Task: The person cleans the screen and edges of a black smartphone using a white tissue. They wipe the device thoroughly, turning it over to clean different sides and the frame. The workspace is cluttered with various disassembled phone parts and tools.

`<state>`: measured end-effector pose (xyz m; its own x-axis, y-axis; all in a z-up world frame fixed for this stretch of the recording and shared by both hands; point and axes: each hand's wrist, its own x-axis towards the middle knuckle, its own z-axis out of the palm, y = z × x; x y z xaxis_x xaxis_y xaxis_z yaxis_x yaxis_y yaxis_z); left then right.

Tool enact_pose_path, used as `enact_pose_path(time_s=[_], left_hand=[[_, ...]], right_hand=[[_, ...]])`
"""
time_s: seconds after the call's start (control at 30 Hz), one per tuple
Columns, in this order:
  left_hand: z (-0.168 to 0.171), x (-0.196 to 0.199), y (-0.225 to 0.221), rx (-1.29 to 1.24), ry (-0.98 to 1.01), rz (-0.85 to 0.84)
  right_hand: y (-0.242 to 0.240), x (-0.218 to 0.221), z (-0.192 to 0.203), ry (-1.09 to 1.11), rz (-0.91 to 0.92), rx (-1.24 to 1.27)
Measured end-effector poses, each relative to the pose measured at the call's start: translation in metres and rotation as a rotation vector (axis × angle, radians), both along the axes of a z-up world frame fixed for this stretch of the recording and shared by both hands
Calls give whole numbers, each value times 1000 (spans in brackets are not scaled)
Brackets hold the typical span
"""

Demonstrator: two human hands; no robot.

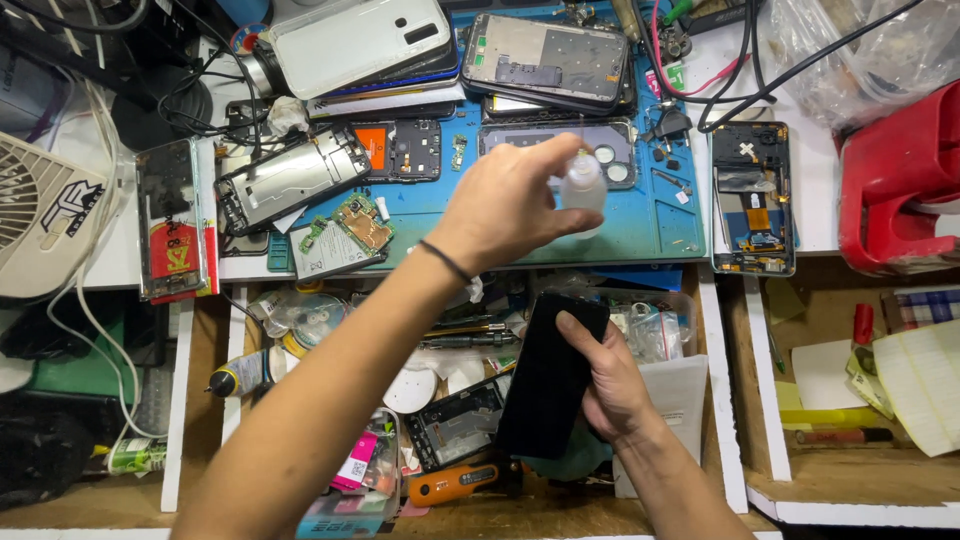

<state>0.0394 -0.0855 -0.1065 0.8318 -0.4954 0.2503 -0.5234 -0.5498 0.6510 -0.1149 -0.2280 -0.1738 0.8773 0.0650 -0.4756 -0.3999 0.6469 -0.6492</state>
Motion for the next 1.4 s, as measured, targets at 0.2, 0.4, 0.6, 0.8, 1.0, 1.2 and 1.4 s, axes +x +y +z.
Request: enact_pose_path(time_s=[0.2, 0.4, 0.6, 0.8, 1.0, 1.2, 1.4], left_hand=[[-20, 9, -48, 120, 76, 45], [-13, 0, 11, 204, -207, -30], [-15, -16, 79, 629, -383, -100], [-51, -2, 84, 183, -241, -51], [4, -49, 91, -559, 556, 294], [-33, -86, 120, -1175, 825, 188], [-7, -94, 135, -1140, 644, 297]], right_hand=[[-11, -1, -30, 9, -25, 9], [-15, 1, -7, 72, 52, -58], [-9, 3, 7, 74, 120, -12], [-5, -1, 3, 89, 103, -28], [-14, 0, -18, 100, 46, -86], [-7, 4, 13, 78, 104, -109], [-9, 15, 7, -135, 128, -236]])
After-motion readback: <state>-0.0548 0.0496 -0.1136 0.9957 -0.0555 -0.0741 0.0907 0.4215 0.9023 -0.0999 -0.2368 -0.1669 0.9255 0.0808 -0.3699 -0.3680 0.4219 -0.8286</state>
